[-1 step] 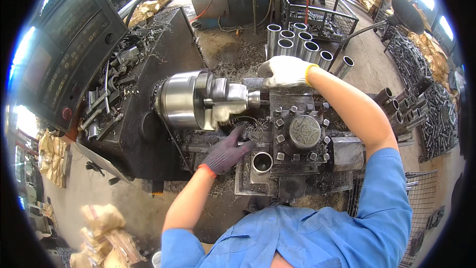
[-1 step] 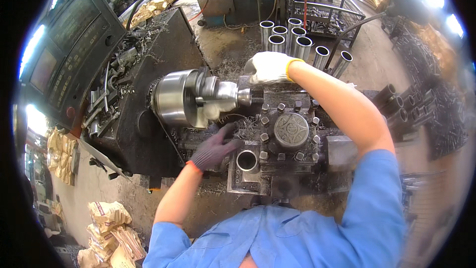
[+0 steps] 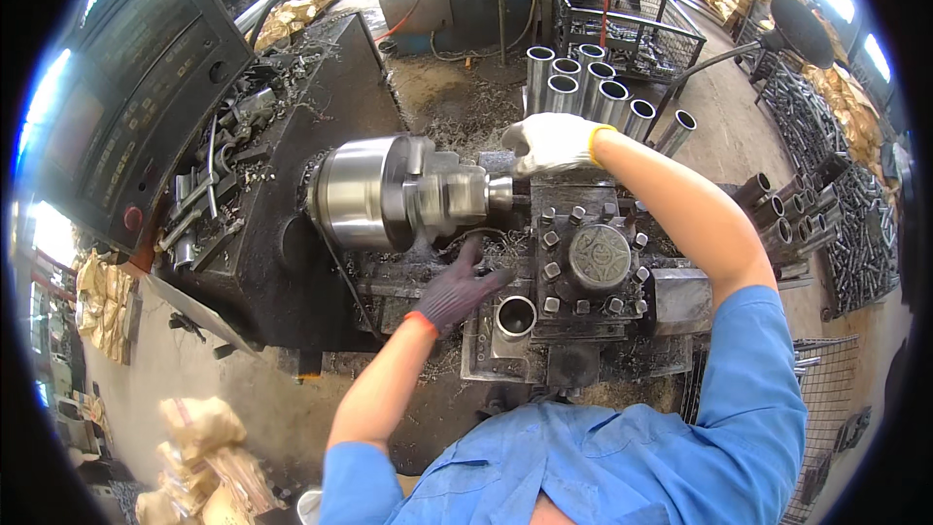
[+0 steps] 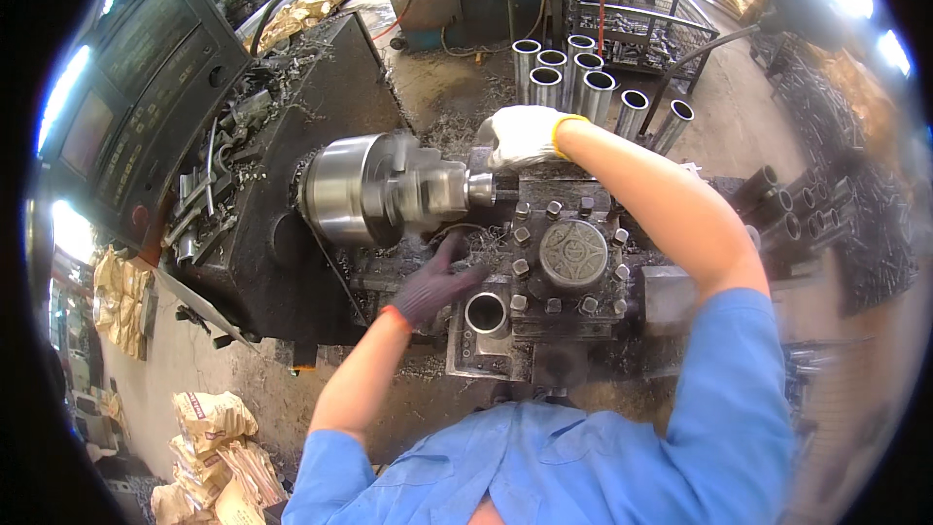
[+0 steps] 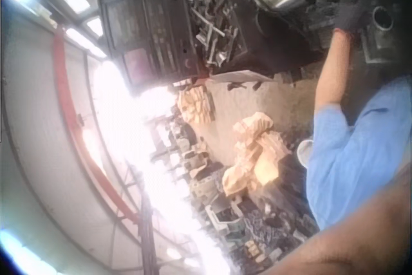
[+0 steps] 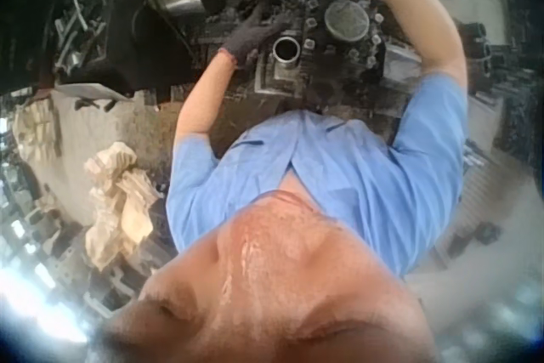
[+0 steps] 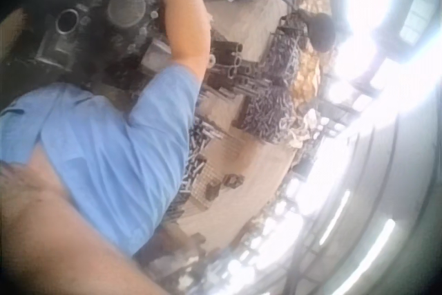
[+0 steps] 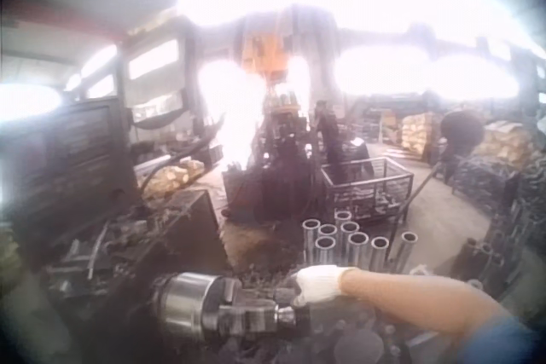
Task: The person repeatedly loads cylindrical metal tubes into a lathe chuck, secures them, and removes them after machining. The person places the processed tubes into a wire basket. The cycle repeats continuously throughout the clip.
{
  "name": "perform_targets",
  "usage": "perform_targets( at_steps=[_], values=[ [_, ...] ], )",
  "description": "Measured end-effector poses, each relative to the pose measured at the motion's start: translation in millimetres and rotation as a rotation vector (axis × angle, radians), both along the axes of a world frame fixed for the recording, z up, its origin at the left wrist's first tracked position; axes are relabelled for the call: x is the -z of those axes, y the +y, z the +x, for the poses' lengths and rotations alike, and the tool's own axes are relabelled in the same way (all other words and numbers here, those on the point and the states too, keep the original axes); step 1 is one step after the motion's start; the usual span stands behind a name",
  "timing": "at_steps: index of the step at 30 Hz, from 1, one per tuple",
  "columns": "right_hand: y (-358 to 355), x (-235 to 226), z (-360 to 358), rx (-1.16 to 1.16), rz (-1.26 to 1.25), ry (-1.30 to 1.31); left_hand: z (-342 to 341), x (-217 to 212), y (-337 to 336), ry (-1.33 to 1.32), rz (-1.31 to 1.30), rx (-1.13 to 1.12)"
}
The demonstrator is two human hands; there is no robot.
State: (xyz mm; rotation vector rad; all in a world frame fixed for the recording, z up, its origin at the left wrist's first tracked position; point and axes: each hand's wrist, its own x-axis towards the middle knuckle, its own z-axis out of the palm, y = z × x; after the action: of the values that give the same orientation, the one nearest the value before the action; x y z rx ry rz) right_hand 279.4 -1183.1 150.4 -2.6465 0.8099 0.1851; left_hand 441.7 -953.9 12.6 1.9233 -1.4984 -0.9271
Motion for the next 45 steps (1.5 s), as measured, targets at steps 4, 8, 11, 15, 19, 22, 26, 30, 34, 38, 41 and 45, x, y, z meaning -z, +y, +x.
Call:
perform_targets(
  at_steps=[4, 8, 11, 15, 19, 22, 26, 30, 34, 38, 41, 45],
  values=[
    [-27, 46, 31, -0.106, 0.15, 0.196, -13, 17, -18, 0.398, 0.033, 0.098],
    [-48, 69, 29, 0.055, 0.612, 0.117, 27, -59, 35, 0.174, -0.439, -0.014],
    [-34, 73, 32, -0.006, 0.685, 0.114, 43, -119, 2, 0.69, -0.908, -0.411],
    [-2, 81, 35, -0.071, 0.104, 0.092, 76, -136, -97, -0.636, -0.591, -0.323],
    [-1, 96, 29, -0.044, -0.065, 0.034, 112, -81, -99, -0.564, -0.676, -0.112],
    [-18, 109, 31, -0.139, 0.008, 0.007, 122, -47, -82, -0.798, -0.892, -0.251],
    [-36, 124, 43, -0.137, 0.207, -0.061, 122, -41, -78, -1.051, -0.746, -0.233],
    [-59, 124, 42, -0.154, 0.563, 0.058, 121, -46, -83, -0.918, -0.698, -0.251],
    [-73, 116, 53, 0.05, 1.068, 0.375, 123, -46, -81, -0.958, -0.687, -0.26],
    [-60, 116, 56, -0.174, 0.593, 0.29, 124, -46, -82, -0.926, -0.676, -0.262],
    [-52, 110, 22, -0.024, 0.681, 0.268, 122, -46, -81, -0.916, -0.708, -0.262],
    [-48, 72, -42, 0.042, -0.056, 0.348, 122, -41, -82, -0.886, -0.747, -0.288]
  ],
)
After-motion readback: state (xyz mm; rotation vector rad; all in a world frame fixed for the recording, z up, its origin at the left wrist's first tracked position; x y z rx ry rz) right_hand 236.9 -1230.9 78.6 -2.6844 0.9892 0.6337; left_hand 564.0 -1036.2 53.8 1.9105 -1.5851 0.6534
